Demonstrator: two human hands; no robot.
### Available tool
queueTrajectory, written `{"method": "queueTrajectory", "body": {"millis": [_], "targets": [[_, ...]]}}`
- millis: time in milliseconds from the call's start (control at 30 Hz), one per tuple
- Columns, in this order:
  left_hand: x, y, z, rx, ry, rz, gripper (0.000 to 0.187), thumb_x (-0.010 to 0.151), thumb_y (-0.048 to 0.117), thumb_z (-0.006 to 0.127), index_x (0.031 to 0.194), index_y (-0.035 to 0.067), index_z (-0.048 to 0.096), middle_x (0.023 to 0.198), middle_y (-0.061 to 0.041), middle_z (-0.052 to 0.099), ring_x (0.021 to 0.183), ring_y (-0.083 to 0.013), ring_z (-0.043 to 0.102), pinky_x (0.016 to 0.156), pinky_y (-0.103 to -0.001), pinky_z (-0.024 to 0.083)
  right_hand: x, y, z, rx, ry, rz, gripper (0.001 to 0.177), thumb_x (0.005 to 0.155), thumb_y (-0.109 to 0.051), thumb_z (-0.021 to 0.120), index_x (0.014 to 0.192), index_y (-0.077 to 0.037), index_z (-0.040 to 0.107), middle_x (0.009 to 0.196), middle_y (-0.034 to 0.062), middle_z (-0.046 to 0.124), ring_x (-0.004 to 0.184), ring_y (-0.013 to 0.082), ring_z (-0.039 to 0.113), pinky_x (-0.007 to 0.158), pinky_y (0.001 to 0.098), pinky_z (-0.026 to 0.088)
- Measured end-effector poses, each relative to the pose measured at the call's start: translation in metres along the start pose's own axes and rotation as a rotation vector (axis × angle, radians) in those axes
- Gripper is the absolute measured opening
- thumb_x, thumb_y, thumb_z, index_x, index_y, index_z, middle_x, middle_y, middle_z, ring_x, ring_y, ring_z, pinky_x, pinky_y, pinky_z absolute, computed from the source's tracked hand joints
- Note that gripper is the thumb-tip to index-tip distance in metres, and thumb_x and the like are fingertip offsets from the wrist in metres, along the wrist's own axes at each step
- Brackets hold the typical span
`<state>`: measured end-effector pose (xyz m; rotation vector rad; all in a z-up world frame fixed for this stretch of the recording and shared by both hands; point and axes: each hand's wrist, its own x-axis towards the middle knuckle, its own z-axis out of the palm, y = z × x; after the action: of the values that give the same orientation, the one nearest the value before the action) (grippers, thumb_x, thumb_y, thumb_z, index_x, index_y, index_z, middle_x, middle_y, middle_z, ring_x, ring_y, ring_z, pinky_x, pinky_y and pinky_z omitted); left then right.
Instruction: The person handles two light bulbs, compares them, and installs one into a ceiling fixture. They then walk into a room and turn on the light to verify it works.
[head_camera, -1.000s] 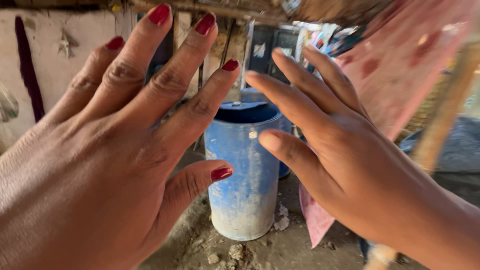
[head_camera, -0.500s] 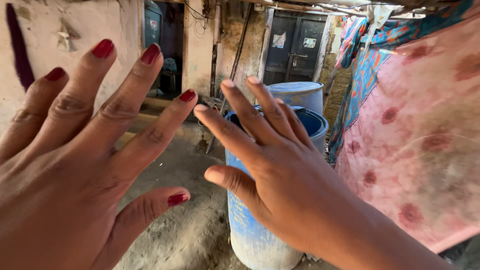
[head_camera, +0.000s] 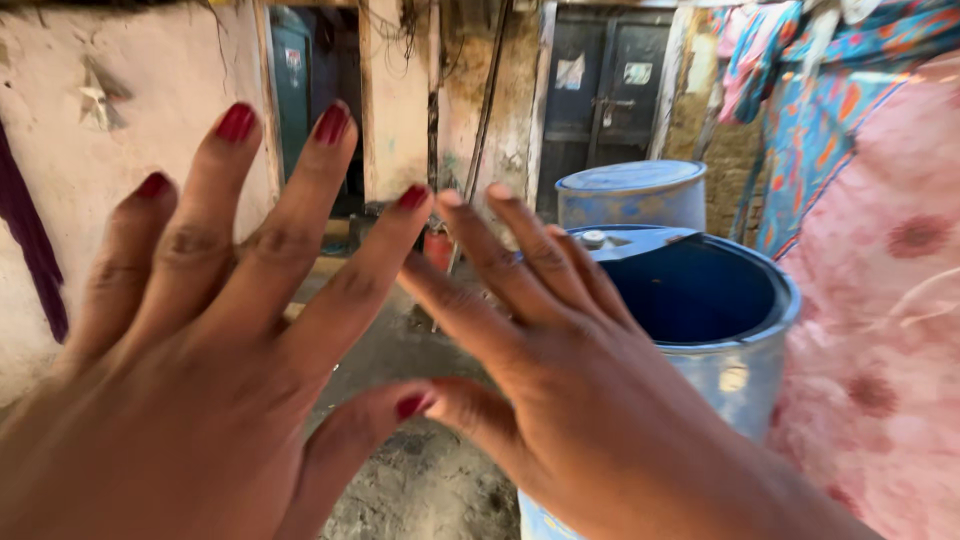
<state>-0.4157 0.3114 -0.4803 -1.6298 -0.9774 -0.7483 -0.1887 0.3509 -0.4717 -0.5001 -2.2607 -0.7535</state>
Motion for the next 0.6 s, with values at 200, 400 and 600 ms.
{"method": "queueTrajectory", "body": {"millis": [200, 400, 600], "targets": [[0.006, -0.014, 0.028, -0.038, -0.026, -0.070, 0.081, 0.096, 0.061, 0.047, 0.164, 0.019, 0.034, 0.168, -0.023, 0.024, 0.153, -0.0511, 0.019, 0.116, -0.069, 0.023, 0.014, 0.018, 0.017, 0.024, -0.034, 0.049, 0.066, 0.105, -0.042, 0.056, 0.158, -0.008, 0.036, 0.165, 0.0248, 0.028, 0.155, 0.0449, 0.019, 0.121, 0.0540, 0.022], [0.005, -0.031, 0.056, -0.026, -0.068, -0.134, 0.079, 0.096, 0.059, 0.051, 0.162, 0.017, 0.039, 0.168, -0.021, 0.023, 0.153, -0.0514, 0.018, 0.116, -0.072, 0.021, 0.032, 0.044, 0.063, 0.045, -0.039, 0.072, 0.064, 0.108, -0.045, 0.051, 0.160, -0.013, 0.034, 0.168, 0.0238, 0.020, 0.155, 0.0428, 0.010, 0.119, 0.0556, 0.017], [0.005, -0.049, 0.096, 0.068, -0.158, -0.201, 0.083, 0.093, 0.060, 0.055, 0.164, 0.018, 0.040, 0.171, -0.022, 0.022, 0.154, -0.0516, 0.013, 0.117, -0.073, 0.019, 0.055, 0.079, 0.103, 0.043, -0.081, 0.185, 0.068, 0.107, -0.049, 0.047, 0.163, -0.017, 0.025, 0.168, 0.0236, 0.010, 0.156, 0.0419, -0.002, 0.120, 0.0592, 0.011]]}}
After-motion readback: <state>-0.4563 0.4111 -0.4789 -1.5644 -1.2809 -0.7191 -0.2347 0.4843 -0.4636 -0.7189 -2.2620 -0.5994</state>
